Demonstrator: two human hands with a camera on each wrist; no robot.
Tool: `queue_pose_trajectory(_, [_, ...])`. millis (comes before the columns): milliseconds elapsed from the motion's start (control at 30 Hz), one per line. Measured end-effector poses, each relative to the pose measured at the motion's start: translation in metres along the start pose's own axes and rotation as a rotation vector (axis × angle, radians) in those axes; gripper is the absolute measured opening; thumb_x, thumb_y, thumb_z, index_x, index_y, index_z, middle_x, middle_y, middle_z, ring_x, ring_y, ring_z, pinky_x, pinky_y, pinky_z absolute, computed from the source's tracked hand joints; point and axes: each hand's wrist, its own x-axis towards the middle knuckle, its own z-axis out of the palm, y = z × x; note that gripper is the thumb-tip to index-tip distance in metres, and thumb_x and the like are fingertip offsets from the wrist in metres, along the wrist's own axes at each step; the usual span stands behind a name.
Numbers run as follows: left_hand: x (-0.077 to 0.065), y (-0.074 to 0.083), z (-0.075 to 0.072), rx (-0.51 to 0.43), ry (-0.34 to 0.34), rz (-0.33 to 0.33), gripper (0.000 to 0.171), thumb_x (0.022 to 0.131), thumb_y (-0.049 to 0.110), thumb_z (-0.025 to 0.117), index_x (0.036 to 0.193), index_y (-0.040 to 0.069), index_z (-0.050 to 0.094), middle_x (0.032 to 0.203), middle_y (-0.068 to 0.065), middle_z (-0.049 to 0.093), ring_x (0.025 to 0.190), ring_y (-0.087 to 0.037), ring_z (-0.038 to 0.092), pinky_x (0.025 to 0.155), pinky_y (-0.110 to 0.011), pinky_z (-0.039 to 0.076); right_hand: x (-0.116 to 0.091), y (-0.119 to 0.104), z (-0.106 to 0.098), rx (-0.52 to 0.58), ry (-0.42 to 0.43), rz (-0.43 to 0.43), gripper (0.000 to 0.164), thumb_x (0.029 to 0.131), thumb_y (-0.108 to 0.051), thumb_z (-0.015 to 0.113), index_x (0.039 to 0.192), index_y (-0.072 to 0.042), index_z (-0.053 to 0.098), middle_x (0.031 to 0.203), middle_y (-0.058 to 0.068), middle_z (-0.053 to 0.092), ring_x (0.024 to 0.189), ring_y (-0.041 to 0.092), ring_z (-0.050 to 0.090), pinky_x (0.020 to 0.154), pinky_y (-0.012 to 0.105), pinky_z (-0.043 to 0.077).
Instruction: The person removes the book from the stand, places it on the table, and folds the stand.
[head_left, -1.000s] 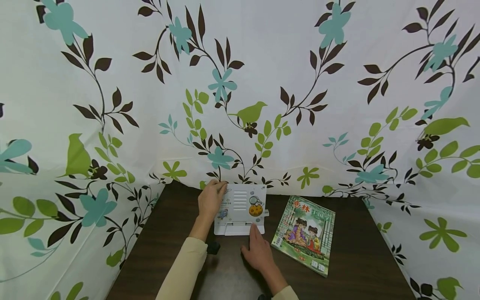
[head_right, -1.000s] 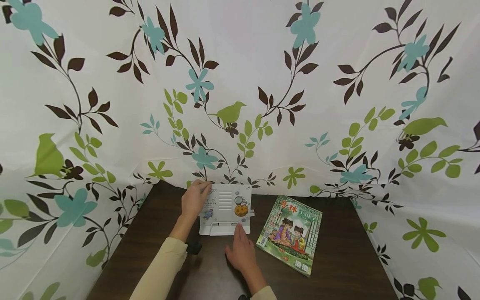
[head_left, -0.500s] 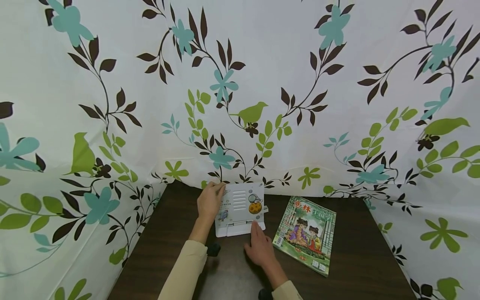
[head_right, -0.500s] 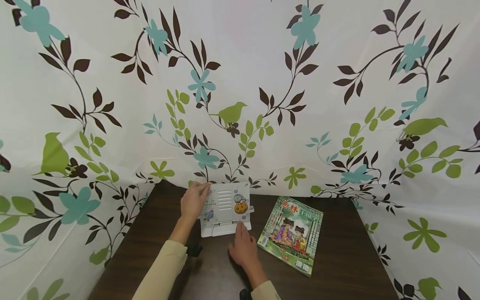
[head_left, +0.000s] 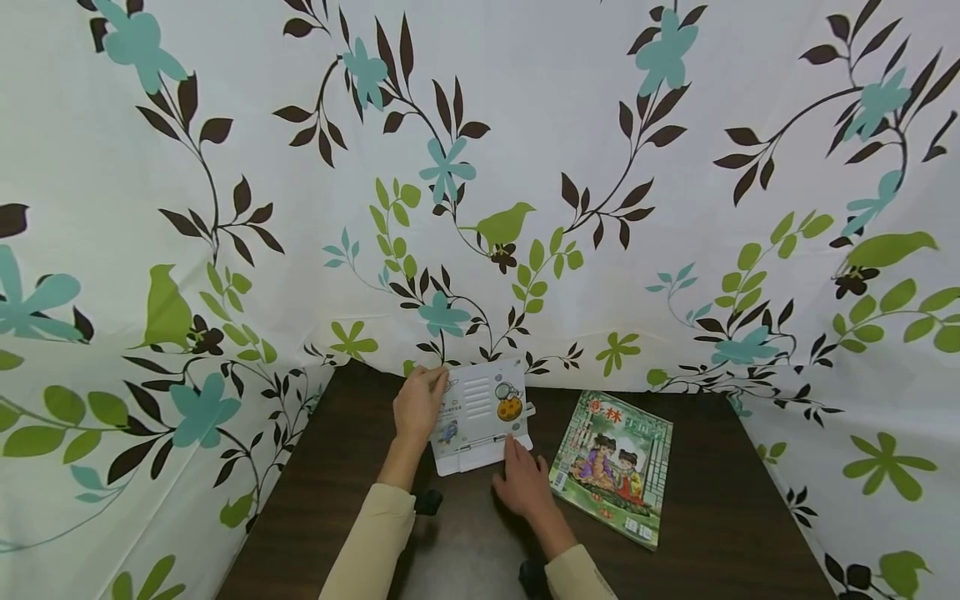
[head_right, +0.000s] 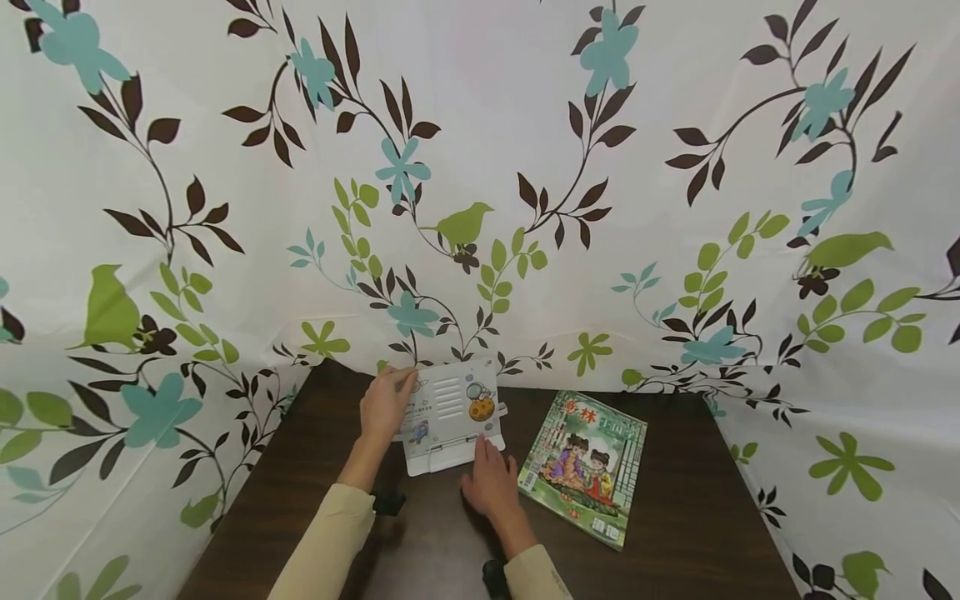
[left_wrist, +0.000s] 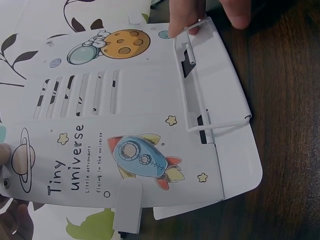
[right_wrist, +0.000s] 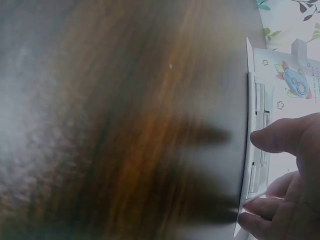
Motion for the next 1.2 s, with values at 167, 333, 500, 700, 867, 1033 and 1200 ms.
queue_pose_trajectory(167, [-0.002, 0.001, -0.001, -0.005, -0.014, -0.029, 0.027, 0.106, 0.035, 0.071, 0.125, 0.021, 0.083, 0.098, 0.000, 0.071, 0.067, -0.014, 0.057, 0.054, -0.033, 0.047, 0.006, 0.001, -0.002, 0.018, -0.014, 0.016, 0.078, 0.103, -0.028, 0.067, 0.167, 0.002, 0.032, 0.166, 0.025, 0.044, 0.154, 0.043, 0.043, 0.123, 0.073, 0.027])
queue_pose_trajectory(333, [-0.004, 0.001, -0.003, -0.006, -0.014, -0.046, 0.028, 0.106, 0.035, 0.071, 0.125, 0.020, 0.083, 0.099, 0.000, 0.071, 0.069, -0.015, 0.058, 0.056, -0.035, 0.047, 0.009, 0.004, -0.002, 0.028, -0.024, 0.001, 0.079, 0.104, -0.028, 0.067, 0.167, 0.001, 0.031, 0.167, 0.024, 0.043, 0.155, 0.043, 0.043, 0.123, 0.073, 0.028])
queue_pose_trajectory(500, [-0.007, 0.001, -0.005, -0.016, -0.008, -0.054, 0.026, 0.105, 0.034, 0.072, 0.123, 0.020, 0.083, 0.099, 0.000, 0.071, 0.069, -0.014, 0.058, 0.057, -0.036, 0.048, 0.011, 0.007, -0.003, 0.029, -0.035, -0.009, 0.078, 0.105, -0.029, 0.067, 0.168, 0.000, 0.031, 0.169, 0.023, 0.042, 0.155, 0.041, 0.042, 0.124, 0.072, 0.028])
queue_pose_trajectory(700, [-0.010, 0.004, -0.008, -0.028, -0.017, -0.053, 0.024, 0.106, 0.032, 0.071, 0.120, 0.017, 0.084, 0.095, -0.001, 0.068, 0.068, -0.015, 0.056, 0.056, -0.036, 0.047, 0.014, 0.010, -0.008, 0.034, -0.047, -0.015, 0.079, 0.104, -0.029, 0.068, 0.168, -0.001, 0.031, 0.169, 0.023, 0.041, 0.155, 0.043, 0.041, 0.122, 0.074, 0.029])
queue_pose_trajectory(867, [-0.014, 0.005, -0.009, -0.014, -0.036, -0.055, 0.023, 0.107, 0.031, 0.068, 0.117, 0.016, 0.083, 0.099, -0.001, 0.071, 0.074, -0.017, 0.062, 0.063, -0.041, 0.054, 0.017, 0.013, -0.009, 0.037, -0.058, -0.011, 0.079, 0.105, -0.029, 0.066, 0.169, -0.003, 0.029, 0.170, 0.023, 0.039, 0.157, 0.043, 0.039, 0.122, 0.073, 0.029])
queue_pose_trajectory(1033, [-0.017, 0.005, -0.010, -0.001, -0.046, -0.055, 0.023, 0.108, 0.031, 0.067, 0.116, 0.014, 0.082, 0.106, -0.003, 0.074, 0.086, -0.023, 0.070, 0.076, -0.047, 0.060, 0.019, 0.015, -0.007, 0.061, -0.064, -0.008, 0.081, 0.103, -0.026, 0.063, 0.171, -0.004, 0.025, 0.171, 0.025, 0.037, 0.156, 0.048, 0.037, 0.122, 0.075, 0.027])
queue_pose_trajectory(1200, [-0.020, 0.006, -0.013, -0.004, -0.038, -0.048, 0.024, 0.108, 0.029, 0.067, 0.116, 0.012, 0.082, 0.108, -0.005, 0.076, 0.090, -0.025, 0.072, 0.080, -0.050, 0.060, 0.021, 0.015, -0.005, 0.075, -0.076, 0.007, 0.081, 0.103, -0.026, 0.060, 0.172, -0.007, 0.022, 0.173, 0.024, 0.034, 0.157, 0.049, 0.034, 0.122, 0.076, 0.025])
